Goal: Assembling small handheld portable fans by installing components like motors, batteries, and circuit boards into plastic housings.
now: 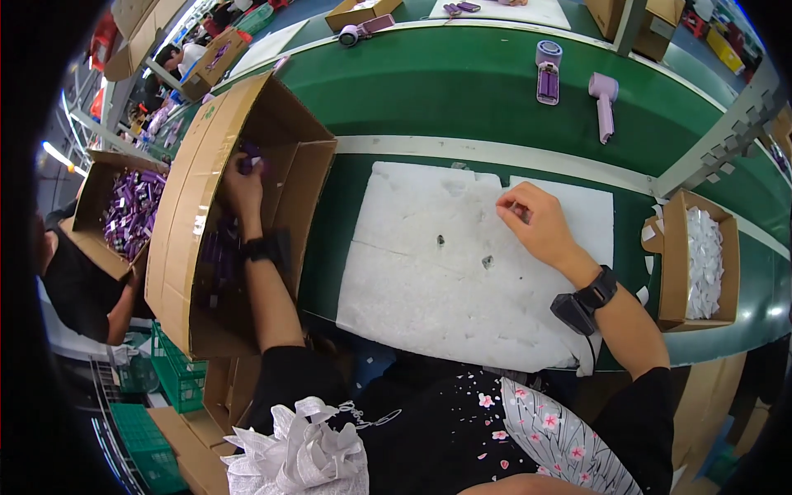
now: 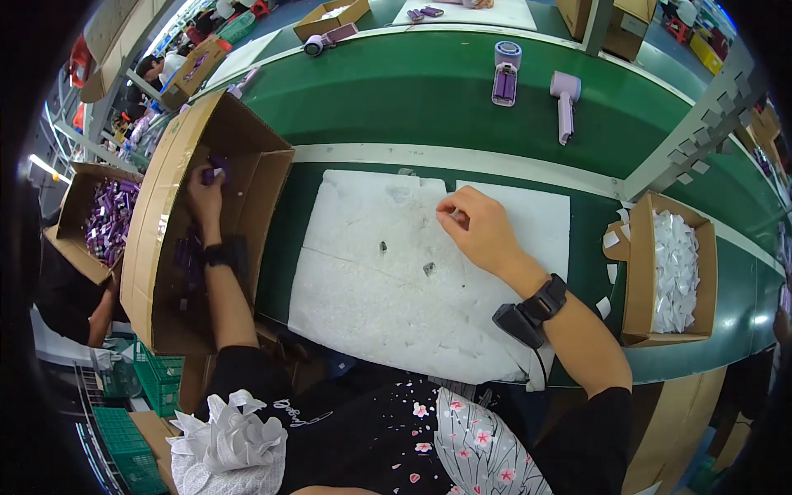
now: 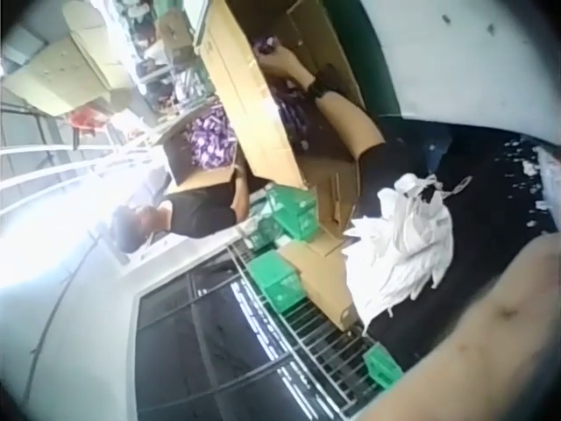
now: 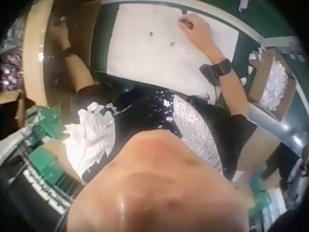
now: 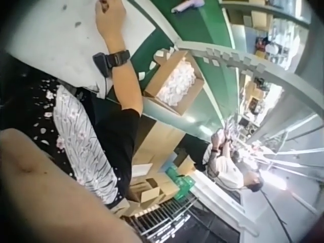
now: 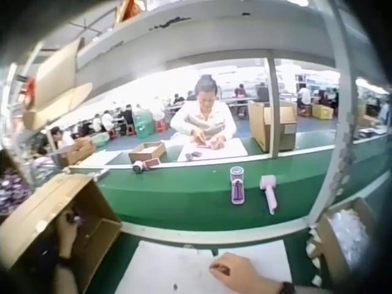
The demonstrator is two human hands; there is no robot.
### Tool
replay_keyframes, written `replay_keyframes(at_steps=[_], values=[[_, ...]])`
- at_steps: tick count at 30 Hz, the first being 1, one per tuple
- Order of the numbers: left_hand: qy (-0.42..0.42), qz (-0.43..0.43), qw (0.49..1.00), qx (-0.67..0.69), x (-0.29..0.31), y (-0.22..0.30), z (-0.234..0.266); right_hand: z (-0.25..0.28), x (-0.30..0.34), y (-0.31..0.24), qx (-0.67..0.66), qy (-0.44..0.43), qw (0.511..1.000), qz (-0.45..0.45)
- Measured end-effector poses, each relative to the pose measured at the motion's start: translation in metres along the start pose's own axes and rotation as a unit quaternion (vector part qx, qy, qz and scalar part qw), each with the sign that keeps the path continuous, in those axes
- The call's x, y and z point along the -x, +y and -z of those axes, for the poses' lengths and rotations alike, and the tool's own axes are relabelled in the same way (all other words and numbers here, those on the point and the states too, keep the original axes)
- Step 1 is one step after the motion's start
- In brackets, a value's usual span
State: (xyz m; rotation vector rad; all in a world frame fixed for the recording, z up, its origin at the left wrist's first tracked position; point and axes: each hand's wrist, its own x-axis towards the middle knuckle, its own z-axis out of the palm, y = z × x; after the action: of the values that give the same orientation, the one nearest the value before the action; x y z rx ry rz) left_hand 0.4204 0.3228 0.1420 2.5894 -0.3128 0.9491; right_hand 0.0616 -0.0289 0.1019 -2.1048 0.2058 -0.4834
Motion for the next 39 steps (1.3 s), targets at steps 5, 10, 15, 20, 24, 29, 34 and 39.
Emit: replay_keyframes(at_steps=[5, 10, 15, 20, 24, 29, 34, 39], values=[[-0.261, 0.000, 0.818, 0.513, 0.071, 0.150, 0.059, 0.000, 0.005, 0.001, -0.126, -0.053, 0.988, -0.070], [-0.463, -0.029, 0.660, 0.591, 0.150, 0.253, 0.064, -0.010, 0.011, 0.007, -0.225, -0.017, 0.974, 0.021], [-0.534, -0.025, 0.604, 0.591, 0.162, 0.285, 0.028, -0.002, 0.011, 0.005, -0.302, 0.008, 0.950, -0.082], [-0.631, -0.101, 0.568, 0.518, 0.129, 0.293, 0.011, -0.001, 0.007, 0.008, -0.366, 0.037, 0.923, -0.117], [-0.642, -0.325, 0.600, 0.350, 0.064, 0.298, -0.013, 0.000, 0.005, 0.011, -0.398, 0.041, 0.904, -0.150], [-0.368, -0.204, 0.854, 0.307, -0.059, 0.259, -0.140, -0.007, 0.010, -0.001, -0.401, 0.060, 0.901, -0.157], [-0.219, -0.116, 0.961, 0.119, -0.180, 0.185, -0.269, -0.001, 0.011, -0.009, -0.374, 0.021, 0.911, -0.173], [-0.134, -0.106, 0.985, -0.002, -0.236, 0.186, -0.340, 0.015, 0.014, -0.014, -0.346, -0.002, 0.917, -0.199]])
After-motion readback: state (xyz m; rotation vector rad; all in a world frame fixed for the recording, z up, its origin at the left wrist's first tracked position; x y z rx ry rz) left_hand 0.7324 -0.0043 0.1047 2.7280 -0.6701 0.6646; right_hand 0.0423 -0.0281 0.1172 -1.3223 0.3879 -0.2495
